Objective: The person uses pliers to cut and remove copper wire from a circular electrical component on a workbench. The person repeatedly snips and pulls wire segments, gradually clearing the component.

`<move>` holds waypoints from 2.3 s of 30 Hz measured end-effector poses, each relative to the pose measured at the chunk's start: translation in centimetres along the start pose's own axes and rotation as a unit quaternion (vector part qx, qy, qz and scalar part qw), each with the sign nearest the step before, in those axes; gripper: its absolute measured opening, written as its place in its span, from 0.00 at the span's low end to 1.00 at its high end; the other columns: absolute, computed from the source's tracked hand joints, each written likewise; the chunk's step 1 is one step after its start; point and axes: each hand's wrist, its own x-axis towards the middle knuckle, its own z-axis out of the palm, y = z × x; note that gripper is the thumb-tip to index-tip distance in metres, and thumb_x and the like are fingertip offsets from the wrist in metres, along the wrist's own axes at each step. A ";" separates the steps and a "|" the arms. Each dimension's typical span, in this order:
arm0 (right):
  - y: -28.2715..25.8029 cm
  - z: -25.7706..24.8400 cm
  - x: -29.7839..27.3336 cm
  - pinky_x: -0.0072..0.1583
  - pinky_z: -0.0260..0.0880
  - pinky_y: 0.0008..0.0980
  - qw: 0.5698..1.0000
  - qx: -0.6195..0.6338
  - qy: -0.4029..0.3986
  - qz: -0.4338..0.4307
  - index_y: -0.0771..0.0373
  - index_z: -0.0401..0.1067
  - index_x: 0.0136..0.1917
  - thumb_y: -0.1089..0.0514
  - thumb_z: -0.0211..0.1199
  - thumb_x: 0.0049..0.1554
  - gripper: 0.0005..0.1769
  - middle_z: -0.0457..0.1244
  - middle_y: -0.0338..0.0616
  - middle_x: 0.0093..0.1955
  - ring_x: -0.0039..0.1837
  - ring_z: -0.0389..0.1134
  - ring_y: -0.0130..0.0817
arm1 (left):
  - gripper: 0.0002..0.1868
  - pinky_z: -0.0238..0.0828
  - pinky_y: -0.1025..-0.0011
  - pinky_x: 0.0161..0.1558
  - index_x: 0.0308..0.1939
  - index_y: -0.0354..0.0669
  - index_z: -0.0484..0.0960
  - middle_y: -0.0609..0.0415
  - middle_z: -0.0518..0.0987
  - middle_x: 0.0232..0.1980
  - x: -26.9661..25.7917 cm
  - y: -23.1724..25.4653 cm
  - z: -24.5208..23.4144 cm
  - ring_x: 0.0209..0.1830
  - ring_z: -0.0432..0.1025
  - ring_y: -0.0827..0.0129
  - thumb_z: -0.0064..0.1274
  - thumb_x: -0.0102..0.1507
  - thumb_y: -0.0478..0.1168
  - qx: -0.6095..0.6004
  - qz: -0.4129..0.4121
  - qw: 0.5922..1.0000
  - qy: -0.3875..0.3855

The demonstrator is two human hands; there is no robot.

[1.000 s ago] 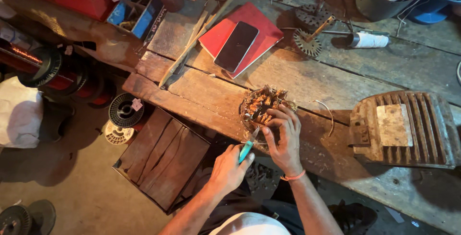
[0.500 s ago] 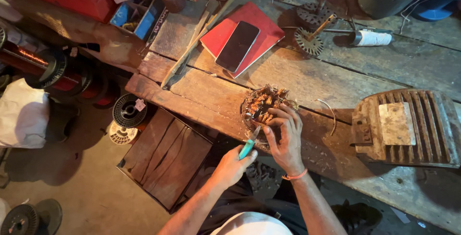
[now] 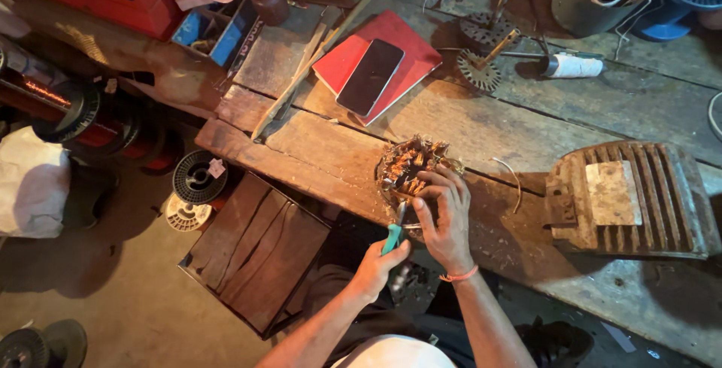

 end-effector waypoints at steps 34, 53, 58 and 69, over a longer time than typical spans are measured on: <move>-0.1 -0.5 -0.7 0.80 0.46 0.56 0.996 -0.018 -0.077 -0.037 0.59 0.63 0.63 0.72 0.60 0.41 0.35 0.53 0.51 0.78 0.83 0.46 0.58 | 0.25 0.73 0.60 0.48 0.60 0.52 0.75 0.48 0.84 0.44 -8.4 6.4 -1.9 0.47 0.79 0.54 0.56 0.61 0.53 0.446 0.047 0.870 0.207; -0.8 1.3 -0.9 0.80 0.43 0.59 0.992 -0.095 -0.012 -0.085 0.56 0.63 0.60 0.64 0.75 0.44 0.33 0.56 0.46 0.75 0.80 0.51 0.52 | 0.23 0.74 0.58 0.45 0.47 0.46 0.80 0.44 0.84 0.36 -3.7 9.6 1.9 0.41 0.80 0.50 0.52 0.62 0.59 0.460 -0.013 0.879 0.126; -0.5 1.1 -0.8 0.80 0.40 0.58 0.994 -0.069 -0.028 -0.076 0.55 0.64 0.60 0.64 0.74 0.46 0.31 0.58 0.42 0.73 0.80 0.52 0.48 | 0.23 0.70 0.53 0.43 0.43 0.44 0.78 0.41 0.81 0.37 -3.9 10.4 2.2 0.43 0.76 0.43 0.51 0.64 0.60 0.538 0.038 0.834 0.113; -0.6 0.9 -0.5 0.81 0.37 0.56 0.995 -0.050 -0.045 -0.075 0.56 0.65 0.58 0.66 0.72 0.46 0.29 0.60 0.39 0.72 0.79 0.54 0.45 | 0.25 0.70 0.54 0.43 0.41 0.43 0.80 0.43 0.81 0.34 -2.8 11.0 1.1 0.40 0.77 0.47 0.49 0.64 0.63 0.555 0.013 0.826 0.093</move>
